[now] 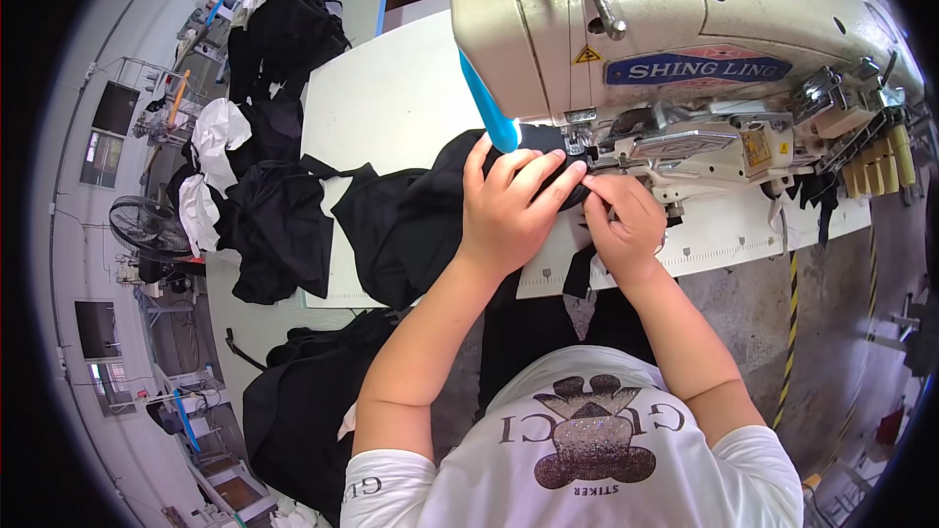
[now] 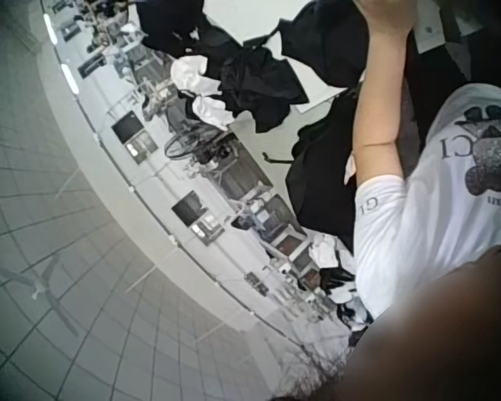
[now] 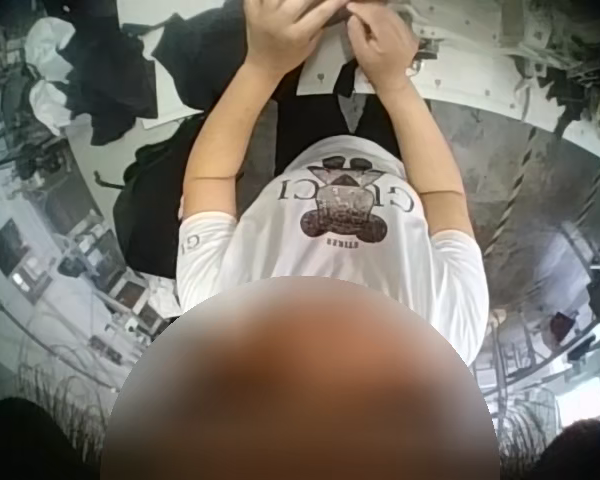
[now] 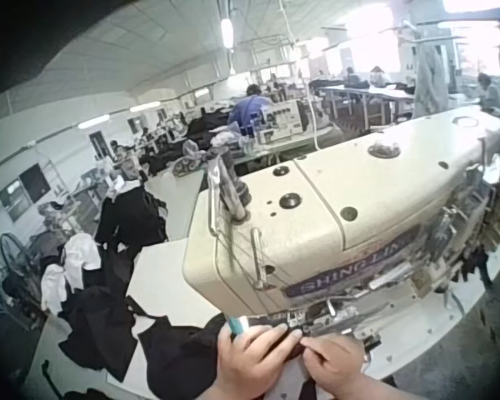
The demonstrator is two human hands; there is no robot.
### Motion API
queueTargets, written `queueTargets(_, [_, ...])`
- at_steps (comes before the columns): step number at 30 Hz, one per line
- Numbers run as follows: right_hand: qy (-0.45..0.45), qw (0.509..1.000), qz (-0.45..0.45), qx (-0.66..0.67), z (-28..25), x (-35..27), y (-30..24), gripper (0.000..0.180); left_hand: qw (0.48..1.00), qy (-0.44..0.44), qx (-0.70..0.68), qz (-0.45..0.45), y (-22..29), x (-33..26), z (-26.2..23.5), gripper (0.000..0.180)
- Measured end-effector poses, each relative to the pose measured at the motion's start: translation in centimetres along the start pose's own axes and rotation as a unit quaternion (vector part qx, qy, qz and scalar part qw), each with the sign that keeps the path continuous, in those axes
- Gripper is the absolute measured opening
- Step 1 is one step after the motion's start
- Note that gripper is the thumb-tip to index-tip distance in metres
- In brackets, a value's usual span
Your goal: Trimming excess thread from black fabric garments and using a sewing machine.
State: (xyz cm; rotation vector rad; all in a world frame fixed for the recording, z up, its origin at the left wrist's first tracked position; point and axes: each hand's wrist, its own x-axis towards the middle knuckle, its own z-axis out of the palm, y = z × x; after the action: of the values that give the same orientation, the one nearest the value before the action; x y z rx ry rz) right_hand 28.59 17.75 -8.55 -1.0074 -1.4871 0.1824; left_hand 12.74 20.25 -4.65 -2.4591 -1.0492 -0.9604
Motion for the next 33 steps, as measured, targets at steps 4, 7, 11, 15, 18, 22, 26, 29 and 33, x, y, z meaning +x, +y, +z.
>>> queueTargets(4, [0.008,1.000,-0.014,0.001,0.11,0.32,0.02,0.022,0.999,0.032,0.000,0.013,-0.09,-0.39,0.22,0.040])
queueTargets(7, [0.003,1.000,-0.019,-0.016,0.03,0.28,-0.01,0.023,1.000,0.008,-0.004,0.006,-0.12,-0.24,0.08,0.040])
queueTargets(11, [0.002,0.999,-0.017,-0.030,0.07,0.33,-0.19,0.024,1.000,0.002,-0.009,0.002,-0.18,-0.20,-0.05,0.040])
queueTargets(15, [0.011,1.000,-0.021,-0.019,0.29,0.37,-0.16,0.024,1.000,0.004,-0.008,-0.004,-0.15,-0.17,-0.05,0.041])
queueTargets(18, [0.006,1.000,-0.011,-0.024,0.08,0.38,-0.05,0.024,1.000,-0.006,-0.014,-0.025,0.28,0.12,-0.15,0.034])
queueTargets(22, [-0.001,0.999,-0.007,-0.034,0.04,0.35,-0.26,0.024,1.000,0.000,-0.013,-0.024,0.23,0.00,-0.39,0.035])
queueTargets(26, [0.000,0.999,-0.008,-0.040,0.09,0.29,0.01,0.025,1.000,-0.002,-0.008,-0.025,0.23,-0.01,-0.26,0.035])
queueTargets(29, [0.007,0.999,-0.018,-0.034,0.11,0.26,0.10,0.025,1.000,-0.007,-0.006,-0.023,0.18,-0.05,-0.25,0.036])
queueTargets(33, [-0.002,0.999,-0.012,-0.046,0.17,0.19,0.12,0.025,1.000,-0.019,-0.006,-0.024,0.04,-0.07,-0.38,0.039])
